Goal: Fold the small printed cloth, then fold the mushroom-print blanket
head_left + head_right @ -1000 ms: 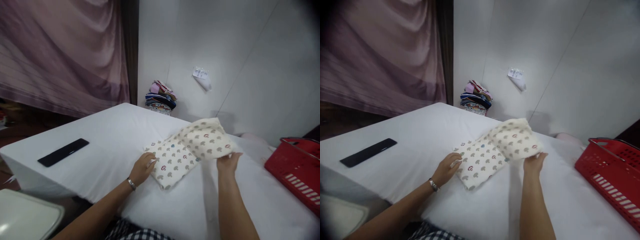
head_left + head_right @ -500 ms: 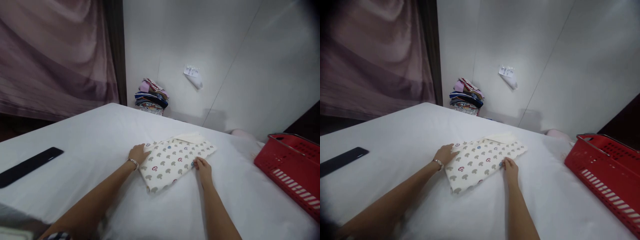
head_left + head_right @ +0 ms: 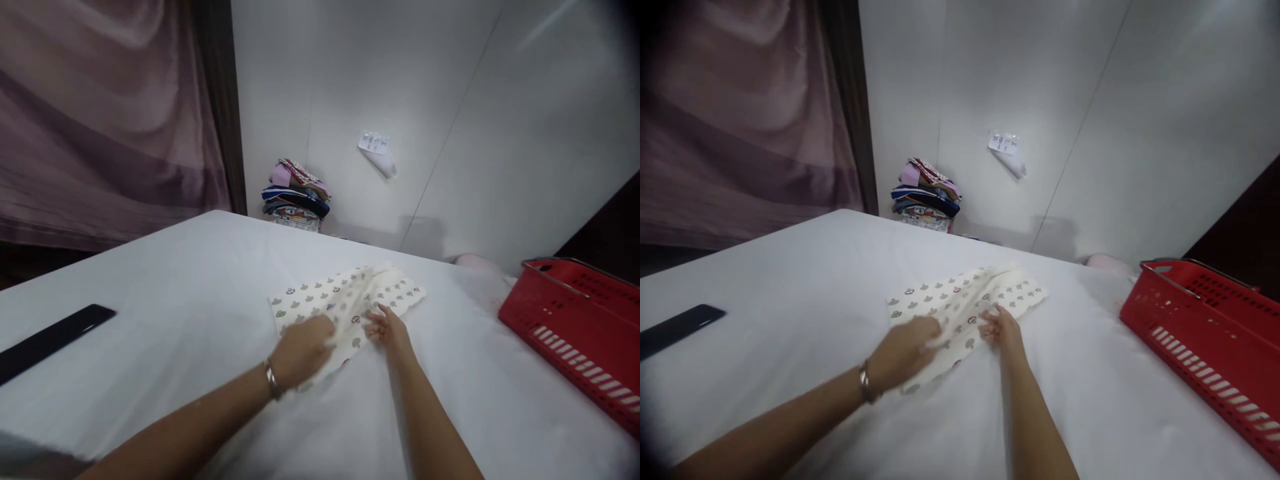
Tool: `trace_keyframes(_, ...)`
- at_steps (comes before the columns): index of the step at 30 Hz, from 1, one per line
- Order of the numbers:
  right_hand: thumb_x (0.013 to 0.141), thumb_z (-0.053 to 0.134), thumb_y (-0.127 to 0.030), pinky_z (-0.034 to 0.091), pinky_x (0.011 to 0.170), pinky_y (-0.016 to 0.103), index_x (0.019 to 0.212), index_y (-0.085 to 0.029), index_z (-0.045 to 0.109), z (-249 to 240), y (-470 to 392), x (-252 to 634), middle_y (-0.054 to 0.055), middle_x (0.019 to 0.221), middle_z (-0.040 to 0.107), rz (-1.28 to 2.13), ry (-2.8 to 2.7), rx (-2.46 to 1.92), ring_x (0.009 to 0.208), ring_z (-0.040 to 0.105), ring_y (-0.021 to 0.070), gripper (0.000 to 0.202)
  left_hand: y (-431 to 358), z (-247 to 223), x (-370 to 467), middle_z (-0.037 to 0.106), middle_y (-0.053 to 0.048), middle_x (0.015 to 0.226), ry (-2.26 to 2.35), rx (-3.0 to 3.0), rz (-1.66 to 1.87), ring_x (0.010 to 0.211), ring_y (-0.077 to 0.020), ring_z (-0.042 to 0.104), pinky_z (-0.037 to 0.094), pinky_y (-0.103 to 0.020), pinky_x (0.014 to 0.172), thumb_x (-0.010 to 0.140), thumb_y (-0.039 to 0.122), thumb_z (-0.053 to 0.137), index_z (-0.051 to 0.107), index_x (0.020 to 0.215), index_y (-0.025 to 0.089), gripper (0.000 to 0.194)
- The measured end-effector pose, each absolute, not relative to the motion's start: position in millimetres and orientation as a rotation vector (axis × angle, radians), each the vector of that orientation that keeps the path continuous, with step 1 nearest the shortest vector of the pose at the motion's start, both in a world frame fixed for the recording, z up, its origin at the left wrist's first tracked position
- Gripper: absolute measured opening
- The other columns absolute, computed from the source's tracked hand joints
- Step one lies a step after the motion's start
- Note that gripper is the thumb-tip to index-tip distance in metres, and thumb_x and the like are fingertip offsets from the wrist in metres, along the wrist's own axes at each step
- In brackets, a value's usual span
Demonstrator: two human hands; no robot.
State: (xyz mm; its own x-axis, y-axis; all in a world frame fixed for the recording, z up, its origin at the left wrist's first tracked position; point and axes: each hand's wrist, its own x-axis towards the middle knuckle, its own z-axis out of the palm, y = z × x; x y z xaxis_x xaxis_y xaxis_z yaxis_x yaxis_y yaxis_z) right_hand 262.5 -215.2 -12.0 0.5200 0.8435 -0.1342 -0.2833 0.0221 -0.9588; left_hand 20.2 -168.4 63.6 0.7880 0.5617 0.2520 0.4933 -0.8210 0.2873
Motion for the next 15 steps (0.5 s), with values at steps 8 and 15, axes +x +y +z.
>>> trace_keyframes(8,0.077,0.055,-0.052,0.053,0.074,0.039,0.120,-0.013,0.052,-14.0,-221.0,263.4,0.014,0.114,0.060,0.861,-0.515,-1.233,0.096,0.061,0.0262,0.058,-248.5,22.0,34.3,0.061,-0.001,0.096,0.386,2.737,0.058,0.086,-0.0191,0.056,0.040,-0.029,0.066,0.074,0.034,0.060,0.051,0.088,0.022,0.020)
trace_keyframes(15,0.078,0.055,-0.049,0.046,0.091,0.037,0.113,-0.016,0.057,-12.4,-214.6,259.9,0.009,0.116,0.059,0.472,-0.752,-1.433,0.107,0.055,0.0232,0.048,-225.2,39.2,38.5,0.062,0.002,0.088,0.636,2.474,0.239,0.077,-0.0156,0.058,0.040,-0.025,0.064,0.074,0.041,0.059,0.056,0.093,0.024,0.025)
